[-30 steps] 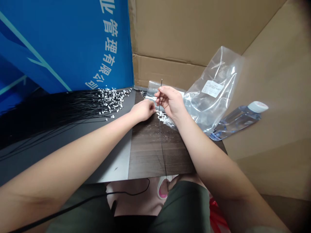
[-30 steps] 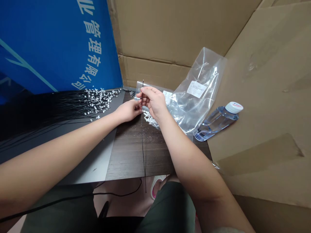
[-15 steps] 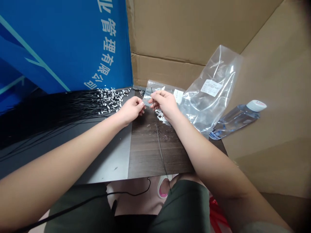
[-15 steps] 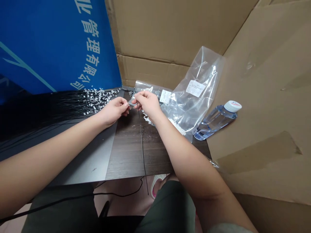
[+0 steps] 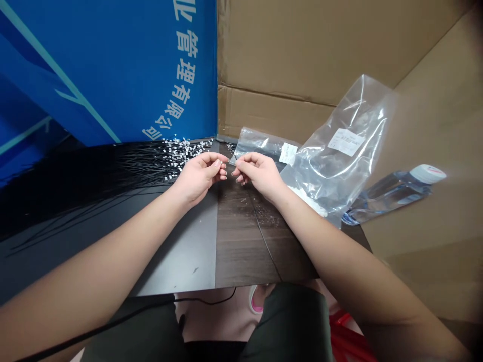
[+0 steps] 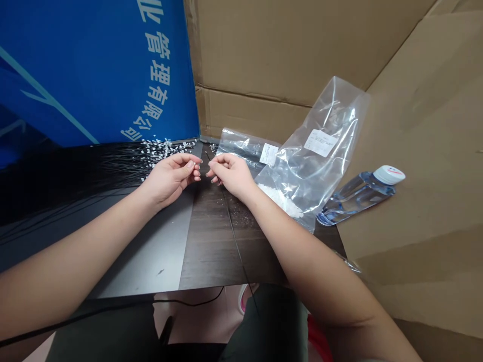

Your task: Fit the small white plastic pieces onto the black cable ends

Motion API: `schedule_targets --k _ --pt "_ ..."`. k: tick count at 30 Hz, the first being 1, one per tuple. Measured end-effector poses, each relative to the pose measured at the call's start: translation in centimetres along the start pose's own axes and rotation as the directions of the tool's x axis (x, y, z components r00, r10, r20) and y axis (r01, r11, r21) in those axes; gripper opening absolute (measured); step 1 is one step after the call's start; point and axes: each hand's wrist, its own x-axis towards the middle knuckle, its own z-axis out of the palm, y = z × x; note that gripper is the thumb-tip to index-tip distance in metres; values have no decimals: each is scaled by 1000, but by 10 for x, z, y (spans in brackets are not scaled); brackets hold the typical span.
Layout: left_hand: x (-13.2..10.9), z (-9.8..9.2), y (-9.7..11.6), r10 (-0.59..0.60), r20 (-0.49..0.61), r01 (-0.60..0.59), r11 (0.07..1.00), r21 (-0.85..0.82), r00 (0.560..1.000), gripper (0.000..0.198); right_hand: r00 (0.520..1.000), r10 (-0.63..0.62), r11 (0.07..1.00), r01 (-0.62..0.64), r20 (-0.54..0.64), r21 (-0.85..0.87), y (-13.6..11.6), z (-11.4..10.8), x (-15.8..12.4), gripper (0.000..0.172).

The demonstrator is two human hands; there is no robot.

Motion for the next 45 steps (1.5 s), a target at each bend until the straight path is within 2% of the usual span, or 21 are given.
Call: schedule_targets --k 4,12,21,30,37,45 --pt "0 -1 1 -21 0 21 1000 -5 1000 7 1000 -6 1000 6 -28 9 -4 1 -3 18" --pt "2 -4 -4 -16 -2 16 998 -53 1000 17 1000 -13 1000 12 8 26 -4 5 -6 17" --pt "-2 2 -7 -25 6 26 996 -83 1000 24 996 -89 992 88 -5 -93 -2 8 -8 20" --pt "-2 0 -5 -19 -21 18 999 -49 1000 26 993 -105 986 97 -59 -136 -7 8 -10 17" --pt "-1 -1 -6 -16 -13 16 1000 -18 1000 27 993 -102 986 94 -53 -138 -3 7 -8 18" --pt "1 -3 -7 16 -25 -14 998 61 1000 36 996 -76 992 72 -40 -101 -4 7 -8 18"
